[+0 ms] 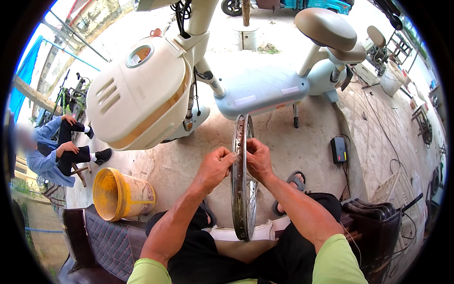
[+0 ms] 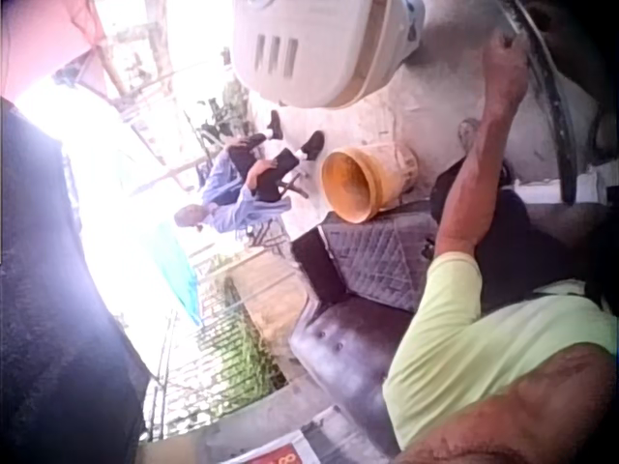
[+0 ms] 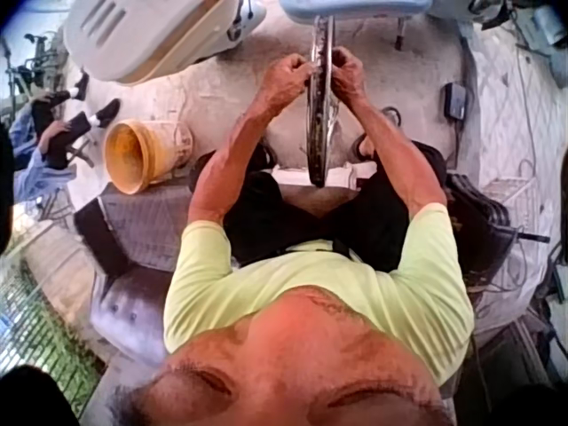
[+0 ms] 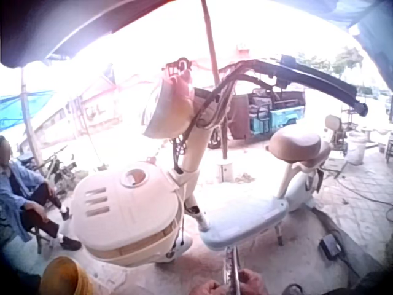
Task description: The person sits and works on a bicycle wheel rim, repeatedly pressing and adjusting small metal components along the rim's edge with both hands. The person rotates the rim to access different sections while maintaining a seated position.
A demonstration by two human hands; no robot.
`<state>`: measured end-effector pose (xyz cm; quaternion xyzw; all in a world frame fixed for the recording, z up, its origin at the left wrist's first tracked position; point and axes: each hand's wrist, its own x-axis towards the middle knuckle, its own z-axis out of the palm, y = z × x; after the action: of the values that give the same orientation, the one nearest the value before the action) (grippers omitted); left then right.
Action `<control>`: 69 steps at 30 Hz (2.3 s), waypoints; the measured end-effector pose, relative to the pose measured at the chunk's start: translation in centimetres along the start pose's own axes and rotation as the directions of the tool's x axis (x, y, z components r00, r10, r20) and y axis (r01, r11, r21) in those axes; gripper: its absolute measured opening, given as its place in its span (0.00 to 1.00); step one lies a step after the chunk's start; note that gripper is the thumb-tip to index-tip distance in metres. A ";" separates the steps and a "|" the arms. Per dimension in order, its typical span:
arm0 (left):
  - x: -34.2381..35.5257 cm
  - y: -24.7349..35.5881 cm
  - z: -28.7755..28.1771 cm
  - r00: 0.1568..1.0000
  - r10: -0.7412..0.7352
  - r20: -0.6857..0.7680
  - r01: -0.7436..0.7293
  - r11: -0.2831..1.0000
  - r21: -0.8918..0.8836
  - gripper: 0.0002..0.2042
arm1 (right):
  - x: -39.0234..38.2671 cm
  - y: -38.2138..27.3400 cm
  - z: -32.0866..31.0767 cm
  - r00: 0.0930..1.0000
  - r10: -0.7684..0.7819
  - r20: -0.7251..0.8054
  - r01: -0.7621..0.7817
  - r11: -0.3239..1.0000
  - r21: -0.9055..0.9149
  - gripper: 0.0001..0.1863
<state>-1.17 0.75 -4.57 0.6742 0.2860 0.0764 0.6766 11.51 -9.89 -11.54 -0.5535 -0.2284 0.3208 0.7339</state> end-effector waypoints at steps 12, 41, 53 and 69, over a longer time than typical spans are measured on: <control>-0.2 0.3 -0.2 1.000 -0.009 -0.018 0.010 1.000 0.029 0.11 | 0.6 0.1 -0.4 0.998 -0.037 0.053 0.042 0.993 -0.112 0.05; -2.5 1.4 0.3 0.999 -0.036 -0.041 0.045 0.969 0.243 0.15 | -3.4 -3.9 -0.4 0.923 -0.230 0.309 0.375 0.717 -0.588 0.08; -0.8 1.7 -1.1 0.978 0.100 -0.184 -0.047 0.962 0.270 0.13 | -4.0 -2.9 0.8 0.951 -0.207 0.231 0.304 0.771 -0.561 0.12; 0.6 0.8 -1.9 0.974 0.113 -0.194 -0.068 0.973 0.222 0.12 | -3.1 -2.1 2.1 0.958 -0.179 0.223 0.267 0.841 -0.471 0.09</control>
<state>-1.39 2.77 -3.79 0.7438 0.3297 0.1454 0.5629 8.37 -11.16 -8.83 -0.6635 -0.4279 0.2094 0.5770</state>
